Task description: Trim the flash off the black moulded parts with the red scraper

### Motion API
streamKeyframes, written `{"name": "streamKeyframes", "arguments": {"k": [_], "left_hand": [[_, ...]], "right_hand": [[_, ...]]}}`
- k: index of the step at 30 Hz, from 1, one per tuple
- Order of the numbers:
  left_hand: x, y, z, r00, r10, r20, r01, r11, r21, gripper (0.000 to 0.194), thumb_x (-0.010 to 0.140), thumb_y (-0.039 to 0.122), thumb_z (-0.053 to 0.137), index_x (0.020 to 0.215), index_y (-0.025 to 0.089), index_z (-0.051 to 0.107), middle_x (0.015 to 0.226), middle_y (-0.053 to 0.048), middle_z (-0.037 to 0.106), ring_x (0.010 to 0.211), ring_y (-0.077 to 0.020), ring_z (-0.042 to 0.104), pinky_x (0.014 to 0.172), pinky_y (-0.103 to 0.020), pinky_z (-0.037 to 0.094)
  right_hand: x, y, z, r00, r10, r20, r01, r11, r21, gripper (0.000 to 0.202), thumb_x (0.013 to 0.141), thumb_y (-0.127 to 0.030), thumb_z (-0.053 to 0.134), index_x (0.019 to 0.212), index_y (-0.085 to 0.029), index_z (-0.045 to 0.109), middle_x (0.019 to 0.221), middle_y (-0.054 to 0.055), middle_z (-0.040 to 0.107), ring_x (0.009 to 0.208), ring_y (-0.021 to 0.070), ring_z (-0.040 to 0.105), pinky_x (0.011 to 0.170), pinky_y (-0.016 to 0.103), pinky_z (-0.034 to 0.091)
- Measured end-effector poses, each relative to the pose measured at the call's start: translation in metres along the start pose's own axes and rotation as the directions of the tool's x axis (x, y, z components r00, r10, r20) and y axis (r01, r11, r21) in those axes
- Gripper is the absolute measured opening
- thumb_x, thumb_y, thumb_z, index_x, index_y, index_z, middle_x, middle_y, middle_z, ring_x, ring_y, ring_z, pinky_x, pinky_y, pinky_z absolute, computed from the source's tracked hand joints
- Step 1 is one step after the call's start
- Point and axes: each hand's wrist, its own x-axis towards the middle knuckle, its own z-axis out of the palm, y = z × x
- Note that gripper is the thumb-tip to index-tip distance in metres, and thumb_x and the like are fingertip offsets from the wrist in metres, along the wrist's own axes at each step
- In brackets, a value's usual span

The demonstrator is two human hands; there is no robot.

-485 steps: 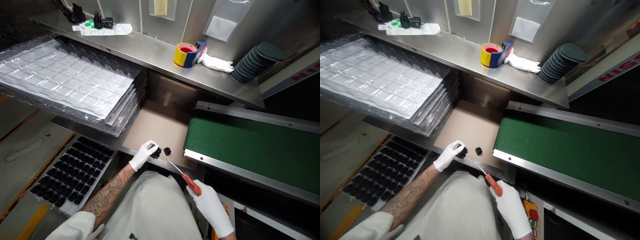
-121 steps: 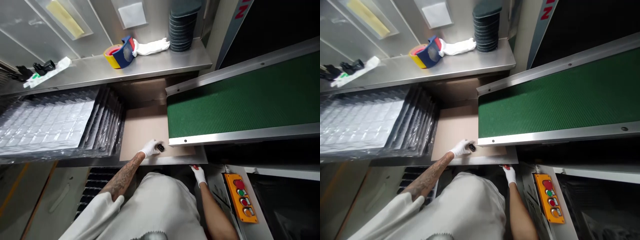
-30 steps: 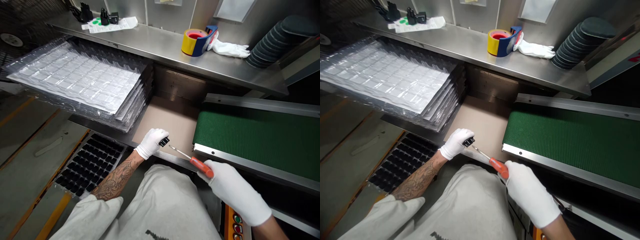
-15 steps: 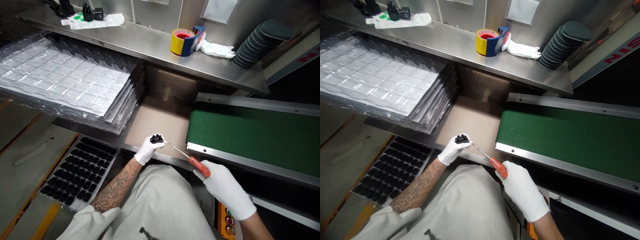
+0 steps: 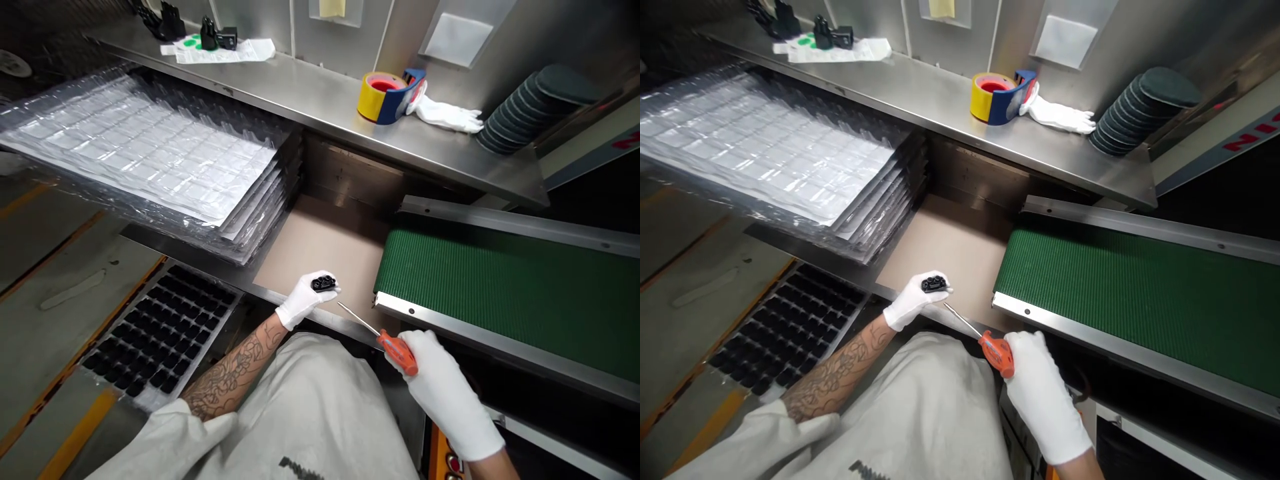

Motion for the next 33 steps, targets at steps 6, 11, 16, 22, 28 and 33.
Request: {"name": "streamKeyframes", "arguments": {"k": [6,11,16,22,28,33], "left_hand": [[-0.005,-0.002,0.003,0.999,0.053,0.013,-0.054,0.997,0.05,0.029,0.066,0.028,0.082,0.082,0.014,0.063,0.081,-0.003,0.065,0.082,-0.0183,0.064,0.083,-0.031,0.049],[-0.005,-0.004,-0.006,0.981,0.185,-0.057,-0.166,0.957,0.24,0.019,0.074,0.026,0.074,0.084,0.015,0.063,0.082,-0.002,0.065,0.079,-0.0159,0.061,0.08,-0.028,0.048],[-0.005,-0.01,-0.019,0.949,0.301,-0.096,-0.227,0.861,0.456,0.013,0.076,0.017,0.065,0.089,0.017,0.065,0.087,-0.003,0.068,0.083,-0.0168,0.063,0.081,-0.028,0.048],[-0.004,-0.01,-0.03,0.893,0.449,-0.032,-0.326,0.693,0.642,0.019,0.077,0.007,0.056,0.091,0.018,0.064,0.091,-0.005,0.07,0.085,-0.018,0.065,0.081,-0.03,0.048],[-0.002,-0.01,-0.049,0.868,0.487,0.102,-0.314,0.378,0.871,0.022,0.08,0.007,0.053,0.096,0.019,0.063,0.091,-0.007,0.068,0.087,-0.0237,0.062,0.079,-0.036,0.046],[-0.001,-0.01,-0.055,0.854,0.486,0.186,-0.373,0.323,0.869,0.026,0.078,0.004,0.053,0.095,0.021,0.063,0.091,-0.005,0.07,0.088,-0.0231,0.062,0.079,-0.036,0.044]], "right_hand": [[-0.008,-0.011,-0.008,0.989,0.031,0.147,-0.057,0.981,0.183,0.027,0.087,-0.015,0.041,0.105,-0.024,0.058,0.092,0.002,0.064,0.078,0.0129,0.058,0.07,0.022,0.036],[-0.005,-0.008,-0.002,0.985,0.084,0.152,-0.1,0.99,0.103,0.033,0.083,-0.01,0.04,0.106,-0.024,0.058,0.092,0.003,0.065,0.079,0.014,0.059,0.069,0.023,0.034],[-0.004,-0.009,0.007,0.986,0.071,0.148,-0.087,0.991,0.099,0.034,0.082,-0.009,0.039,0.106,-0.025,0.058,0.091,0.002,0.066,0.079,0.0143,0.06,0.072,0.024,0.035],[-0.009,-0.023,0.001,0.975,0.111,0.192,-0.129,0.988,0.085,0.034,0.081,-0.006,0.04,0.103,-0.023,0.059,0.09,0.002,0.066,0.079,0.0142,0.06,0.071,0.024,0.035],[-0.012,-0.034,-0.003,0.962,0.142,0.234,-0.163,0.984,0.071,0.033,0.08,-0.005,0.04,0.099,-0.024,0.059,0.087,0.001,0.065,0.077,0.0137,0.059,0.069,0.023,0.033],[-0.012,-0.032,-0.004,0.975,0.099,0.198,-0.12,0.988,0.095,0.034,0.079,-0.005,0.042,0.1,-0.022,0.061,0.087,0.002,0.065,0.076,0.0124,0.058,0.067,0.021,0.031]]}}
